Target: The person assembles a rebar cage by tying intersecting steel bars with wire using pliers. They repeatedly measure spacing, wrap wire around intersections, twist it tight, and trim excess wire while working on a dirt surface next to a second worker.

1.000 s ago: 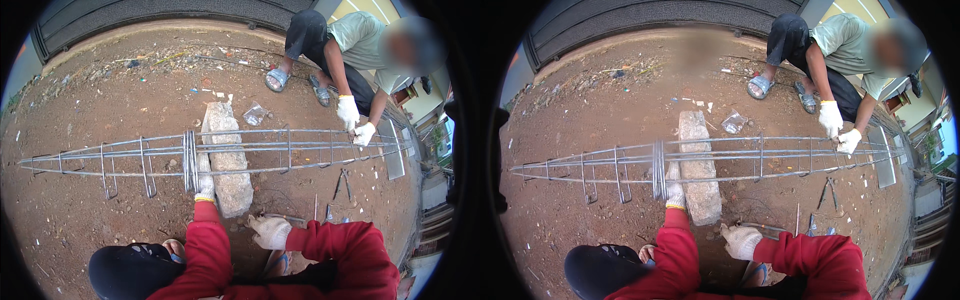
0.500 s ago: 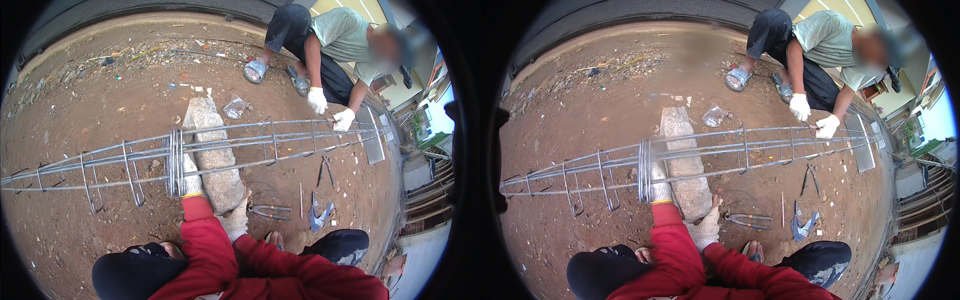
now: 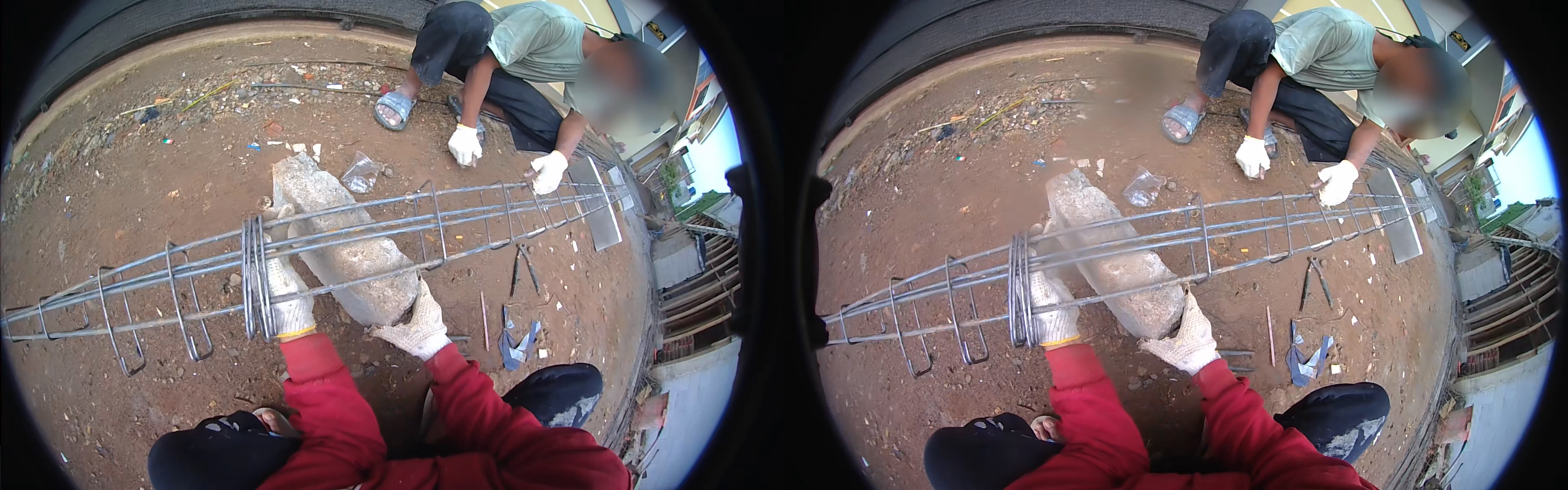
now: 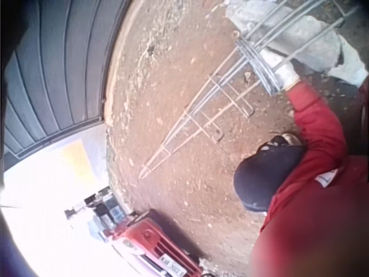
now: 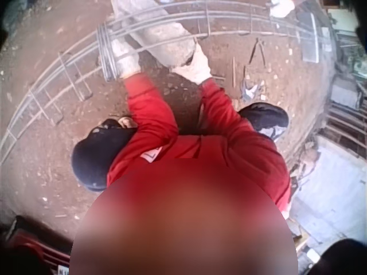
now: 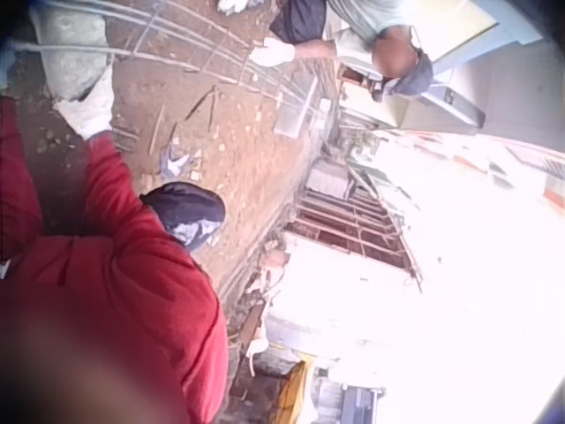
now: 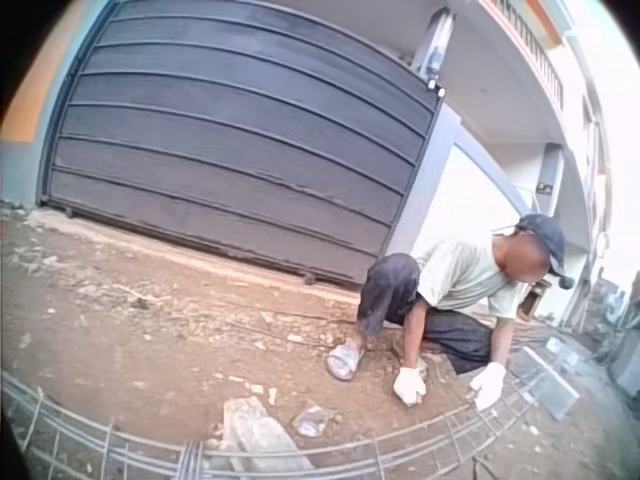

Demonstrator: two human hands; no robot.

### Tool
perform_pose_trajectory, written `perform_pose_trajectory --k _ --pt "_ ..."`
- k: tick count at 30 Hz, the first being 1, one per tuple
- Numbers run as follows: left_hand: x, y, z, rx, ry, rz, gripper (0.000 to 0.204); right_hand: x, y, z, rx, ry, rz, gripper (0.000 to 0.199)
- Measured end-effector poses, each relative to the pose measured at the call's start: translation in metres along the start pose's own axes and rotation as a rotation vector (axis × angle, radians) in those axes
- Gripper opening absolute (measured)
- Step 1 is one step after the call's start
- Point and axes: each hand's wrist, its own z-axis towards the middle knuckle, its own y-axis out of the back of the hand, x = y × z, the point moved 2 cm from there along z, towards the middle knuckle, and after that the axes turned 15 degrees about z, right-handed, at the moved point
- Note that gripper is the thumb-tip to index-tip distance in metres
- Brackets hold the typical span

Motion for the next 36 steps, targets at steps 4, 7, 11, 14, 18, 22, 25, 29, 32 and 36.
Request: perform_pose_trajectory --k 4,7,11,14,18,22,25,29,32,36 --pt "0.012 -0.002 -0.002 0.201 0.238 -0.035 0.042 -0.017 0.011 0.003 -0.003 -0.004 0.123 0.13" --pt "0.013 0.002 -0.001 0.03 -0.068 0.205 0.044 -0.027 0.013 -0.007 -0.013 -0.018 0.088 0.127" --pt "0.02 -0.014 -0.009 0.154 0.38 -0.484 0.046 -0.033 0.009 -0.01 -0.003 -0.032 0.178 0.131" --pt "0.022 -0.02 -0.014 0.093 0.526 -0.811 0.044 -0.014 0.019 -0.008 0.022 -0.016 0.102 0.125" --pt "0.03 -0.016 -0.013 0.159 0.293 -0.328 0.042 0.053 0.085 -0.003 0.312 -0.222 -0.464 0.072" --pt "0.032 -0.019 -0.017 0.169 0.223 -0.254 0.041 0.148 0.098 0.048 -0.149 0.307 -0.3 0.035" --pt "0.028 -0.019 -0.018 0.152 0.178 -0.229 0.042 0.196 0.026 0.131 -0.002 0.636 -0.539 0.061" --pt "0.019 -0.006 -0.017 0.091 0.016 0.116 0.039 0.193 -0.07 0.208 0.49 0.063 -0.854 0.13" --pt "0.013 -0.003 -0.014 0.238 0.164 0.096 0.04 0.178 -0.085 0.216 0.515 0.004 -0.864 0.122" --pt "0.003 -0.003 -0.001 0.218 0.189 -0.267 0.044 0.173 -0.079 0.215 0.436 0.059 -0.834 0.109"
